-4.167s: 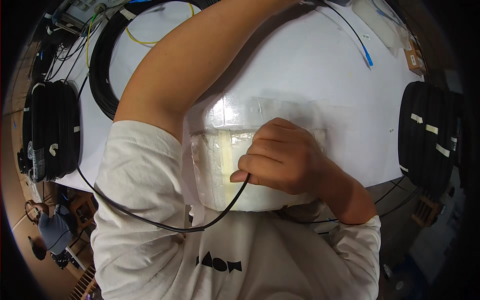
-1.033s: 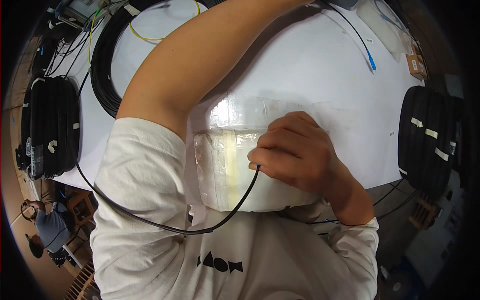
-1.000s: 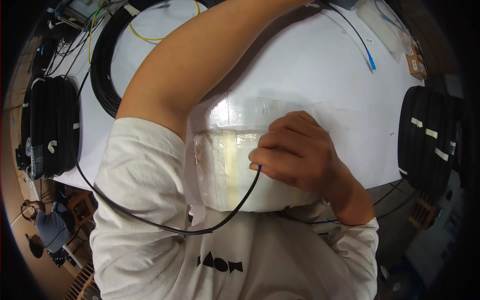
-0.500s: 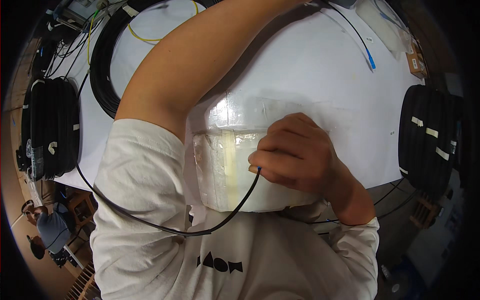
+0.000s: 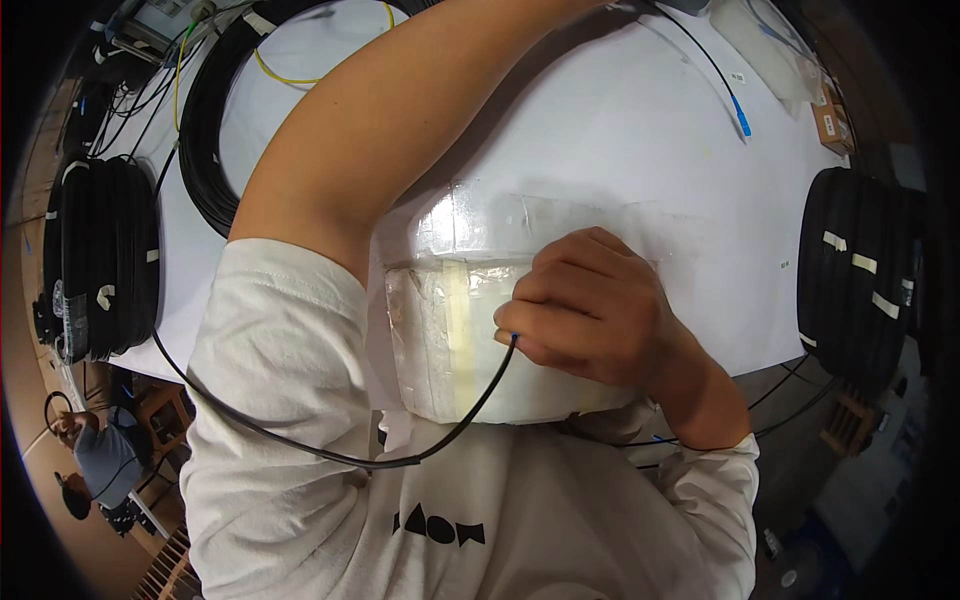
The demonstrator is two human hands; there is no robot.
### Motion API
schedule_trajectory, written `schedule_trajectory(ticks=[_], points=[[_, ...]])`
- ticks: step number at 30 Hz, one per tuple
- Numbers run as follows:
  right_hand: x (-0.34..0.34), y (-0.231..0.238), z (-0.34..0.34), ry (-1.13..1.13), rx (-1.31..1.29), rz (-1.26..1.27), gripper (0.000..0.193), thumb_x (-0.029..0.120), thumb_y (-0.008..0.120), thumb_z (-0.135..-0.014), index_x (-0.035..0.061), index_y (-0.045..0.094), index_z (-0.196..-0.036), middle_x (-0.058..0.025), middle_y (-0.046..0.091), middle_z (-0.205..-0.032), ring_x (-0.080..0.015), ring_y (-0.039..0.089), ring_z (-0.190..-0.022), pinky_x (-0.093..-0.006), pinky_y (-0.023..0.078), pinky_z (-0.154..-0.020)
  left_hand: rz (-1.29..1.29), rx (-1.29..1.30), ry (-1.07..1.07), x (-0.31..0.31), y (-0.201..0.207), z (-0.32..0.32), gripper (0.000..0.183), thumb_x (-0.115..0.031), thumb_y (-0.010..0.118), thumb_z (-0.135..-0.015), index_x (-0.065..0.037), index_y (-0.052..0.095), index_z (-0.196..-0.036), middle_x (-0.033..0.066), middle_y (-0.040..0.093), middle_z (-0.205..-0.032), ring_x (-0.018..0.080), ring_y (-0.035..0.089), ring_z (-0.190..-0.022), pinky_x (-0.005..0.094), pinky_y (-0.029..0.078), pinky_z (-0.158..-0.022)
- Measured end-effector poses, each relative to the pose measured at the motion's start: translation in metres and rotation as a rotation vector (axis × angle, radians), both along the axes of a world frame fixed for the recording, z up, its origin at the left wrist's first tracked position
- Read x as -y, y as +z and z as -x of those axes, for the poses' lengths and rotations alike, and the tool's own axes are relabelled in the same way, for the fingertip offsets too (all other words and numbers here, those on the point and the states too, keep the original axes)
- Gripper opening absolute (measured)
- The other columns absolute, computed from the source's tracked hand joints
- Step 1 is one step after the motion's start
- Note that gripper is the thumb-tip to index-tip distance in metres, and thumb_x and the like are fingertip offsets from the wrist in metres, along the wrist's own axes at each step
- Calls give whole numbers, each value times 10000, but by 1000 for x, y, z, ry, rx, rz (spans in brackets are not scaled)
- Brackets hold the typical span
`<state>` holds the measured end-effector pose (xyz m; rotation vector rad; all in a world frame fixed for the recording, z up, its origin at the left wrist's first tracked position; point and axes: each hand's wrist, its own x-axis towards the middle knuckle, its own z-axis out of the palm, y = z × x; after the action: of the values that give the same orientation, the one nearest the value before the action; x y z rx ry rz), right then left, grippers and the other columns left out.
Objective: The recorder uses a specialized handheld inspection probe to examine the end-face of fiber optic connectors, with the live feed displayed on an external monitor for quality check.
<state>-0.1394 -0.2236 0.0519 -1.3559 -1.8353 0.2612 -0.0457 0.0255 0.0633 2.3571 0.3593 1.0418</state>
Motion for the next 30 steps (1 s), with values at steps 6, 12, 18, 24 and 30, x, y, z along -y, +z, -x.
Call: schedule_trajectory(ticks=[6,12,18,24,30], points=[[-1,-4,0,-68,27,-75,129,105,769,-735,112,668,-814,5,640,-804,-179,632,-788,-324,493,-699,0,-2,9,0,-1,-1,530,-114,844,-781,-53,625,-1260,163,578,-1239,373,606,-1184,457,512,-1010],[-2,-5,-1,-76,47,-93,131,103,774,-731,109,667,-806,8,636,-790,-175,634,-777,-321,494,-690,-7,12,6,0,-1,-2,536,-118,843,-786,-55,617,-1268,160,574,-1240,370,607,-1179,455,511,-1011],[-4,-4,0,-129,66,-114,162,93,801,-712,110,691,-830,8,650,-804,-176,641,-784,-329,501,-697,-9,-17,3,2,3,-2,539,-114,839,-799,-54,609,-1283,158,563,-1254,366,603,-1189,456,509,-1019],[0,-1,2,-13,-52,74,205,92,842,-705,109,713,-863,15,673,-842,-178,649,-821,-343,502,-745,29,-42,-7,4,3,1,554,-110,840,-802,-57,603,-1300,156,559,-1269,364,593,-1209,455,504,-1030],[0,1,-1,-33,-19,73,200,118,847,-721,115,715,-871,23,669,-847,-184,638,-856,-356,501,-773,18,-3,-5,2,1,1,553,-113,851,-789,-58,616,-1287,157,568,-1262,371,601,-1194,457,505,-1024]])
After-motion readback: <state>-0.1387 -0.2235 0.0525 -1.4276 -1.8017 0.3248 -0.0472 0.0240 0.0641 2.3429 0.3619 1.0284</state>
